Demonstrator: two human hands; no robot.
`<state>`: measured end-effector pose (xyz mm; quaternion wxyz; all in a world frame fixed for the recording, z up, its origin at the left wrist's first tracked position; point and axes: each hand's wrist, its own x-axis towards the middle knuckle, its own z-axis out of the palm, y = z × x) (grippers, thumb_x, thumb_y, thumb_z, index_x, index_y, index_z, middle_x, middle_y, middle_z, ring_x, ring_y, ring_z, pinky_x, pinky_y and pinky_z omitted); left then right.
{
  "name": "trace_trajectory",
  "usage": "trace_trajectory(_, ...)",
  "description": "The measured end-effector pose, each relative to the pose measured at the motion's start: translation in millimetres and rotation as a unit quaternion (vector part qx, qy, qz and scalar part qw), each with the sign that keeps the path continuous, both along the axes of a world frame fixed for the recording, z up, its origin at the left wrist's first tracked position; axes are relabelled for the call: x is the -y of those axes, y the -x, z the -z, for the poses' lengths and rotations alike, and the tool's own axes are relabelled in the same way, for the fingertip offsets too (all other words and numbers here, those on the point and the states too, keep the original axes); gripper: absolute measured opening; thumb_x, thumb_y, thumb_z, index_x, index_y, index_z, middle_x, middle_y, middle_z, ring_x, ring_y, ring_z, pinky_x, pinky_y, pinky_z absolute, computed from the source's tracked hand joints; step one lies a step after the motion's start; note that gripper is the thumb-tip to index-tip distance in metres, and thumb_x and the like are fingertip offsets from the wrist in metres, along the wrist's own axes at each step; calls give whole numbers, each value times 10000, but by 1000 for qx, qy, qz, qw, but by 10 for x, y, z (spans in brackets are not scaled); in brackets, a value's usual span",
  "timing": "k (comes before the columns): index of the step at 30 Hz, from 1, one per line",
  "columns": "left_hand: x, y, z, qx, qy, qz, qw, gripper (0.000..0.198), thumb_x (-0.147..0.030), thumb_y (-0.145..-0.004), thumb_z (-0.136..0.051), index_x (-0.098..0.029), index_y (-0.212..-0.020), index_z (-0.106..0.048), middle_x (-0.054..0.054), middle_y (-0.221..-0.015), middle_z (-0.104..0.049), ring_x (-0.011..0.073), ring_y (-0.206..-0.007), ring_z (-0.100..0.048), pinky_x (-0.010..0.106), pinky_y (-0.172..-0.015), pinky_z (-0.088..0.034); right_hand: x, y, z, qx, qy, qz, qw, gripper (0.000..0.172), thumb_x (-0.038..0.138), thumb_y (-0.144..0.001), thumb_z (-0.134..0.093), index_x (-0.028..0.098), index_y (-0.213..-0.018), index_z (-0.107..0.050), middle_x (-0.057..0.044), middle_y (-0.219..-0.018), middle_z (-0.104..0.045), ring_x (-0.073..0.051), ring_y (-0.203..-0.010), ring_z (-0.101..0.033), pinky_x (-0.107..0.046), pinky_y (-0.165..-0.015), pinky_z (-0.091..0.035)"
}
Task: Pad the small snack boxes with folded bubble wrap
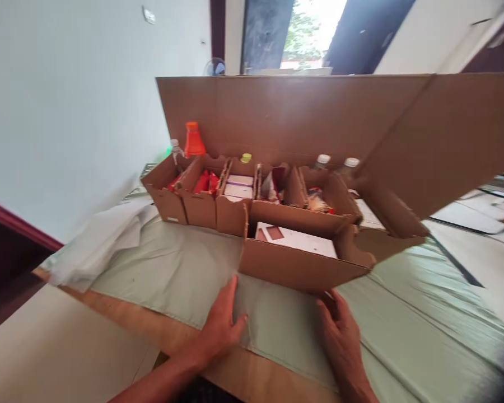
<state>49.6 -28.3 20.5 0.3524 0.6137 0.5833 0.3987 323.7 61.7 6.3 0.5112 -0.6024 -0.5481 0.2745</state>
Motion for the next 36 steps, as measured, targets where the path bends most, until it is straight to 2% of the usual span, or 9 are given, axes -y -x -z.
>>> trace_trajectory(5,505,573,-108,-95,-65,125,985,632,-228,-805,-635,-257,-1431,-554,124,-1519,-520,319,-1401,-486,498,-1107,-465,-2,25,-160,13,33,10,999,646,515,-772,-624,167,-1313,-575,-149,-1199,-714,-328,-1117,-683,-483,-995,-516)
trace_trajectory(8,533,1468,-398,-206,-102,-107,967,357,-295,-913,-529,-256,-1229,-693,126,-1406,-619,291,-1306,-569,505,-1094,-463,29,88,-284,15,48,21,999,649,501,-741,-631,162,-1293,-582,-144,-1150,-726,-348,-1121,-676,-494,-995,-509)
trace_trajectory(11,444,2450,-765,-397,-35,-316,861,373,-364,-929,-466,-228,-1202,-681,120,-1359,-633,288,-1325,-530,483,-1146,-394,45,156,-380,34,63,32,997,618,488,-726,-621,171,-1257,-595,-136,-1095,-741,-355,-1083,-686,-496,-969,-515)
trace_trajectory(14,348,3112,-995,-436,29,-365,822,458,-357,-885,-498,-117,-1240,-659,220,-1415,-562,401,-1365,-454,560,-1123,-359,45,198,-445,64,72,34,995,581,498,-719,-593,175,-1201,-618,-141,-1085,-744,-360,-1046,-692,-489,-931,-523)
trace_trajectory(17,280,3382,-1032,-442,86,-362,816,507,-354,-865,-509,-46,-1239,-658,281,-1316,-620,457,-1229,-557,568,-1001,-438,38,212,-480,94,75,46,992,572,516,-711,-569,177,-1166,-632,-144,-1074,-744,-360,-993,-699,-495,-899,-520)
trace_trajectory(21,242,3415,-1088,-445,136,-354,811,427,-293,-890,-461,-73,-1154,-713,251,-1127,-717,414,-1029,-674,482,-839,-508,21,219,-472,90,66,38,993,572,511,-683,-583,170,-1140,-633,-139,-1052,-751,-349,-991,-703,-483,-904,-522)
trace_trajectory(29,231,2885,-1797,-414,69,-367,830,475,-387,-939,-409,-94,-1195,-680,120,-1132,-699,306,-1068,-646,386,-892,-483,205,262,-611,63,-44,113,991,490,458,-771,-579,148,-1142,-660,-180,-1364,-625,-338,-1099,-664,-497,-939,-512)
trace_trajectory(33,212,2082,-1581,-210,42,-251,944,512,-493,-854,-488,-161,-1216,-634,2,-753,-649,163,-640,-612,263,-606,-476,621,451,-764,27,-94,115,989,446,470,-873,-588,174,-1198,-661,-163,-1377,-623,-343,-1225,-605,-532,-1036,-456)
trace_trajectory(36,231,1306,-1203,129,90,-159,975,596,-530,-715,-663,-147,-1169,-614,-31,-694,-585,143,-594,-565,256,-555,-446,948,737,-728,-50,32,-74,996,472,556,-868,-625,218,-1194,-678,-158,-1270,-693,-338,-1184,-644,-514,-986,-514)
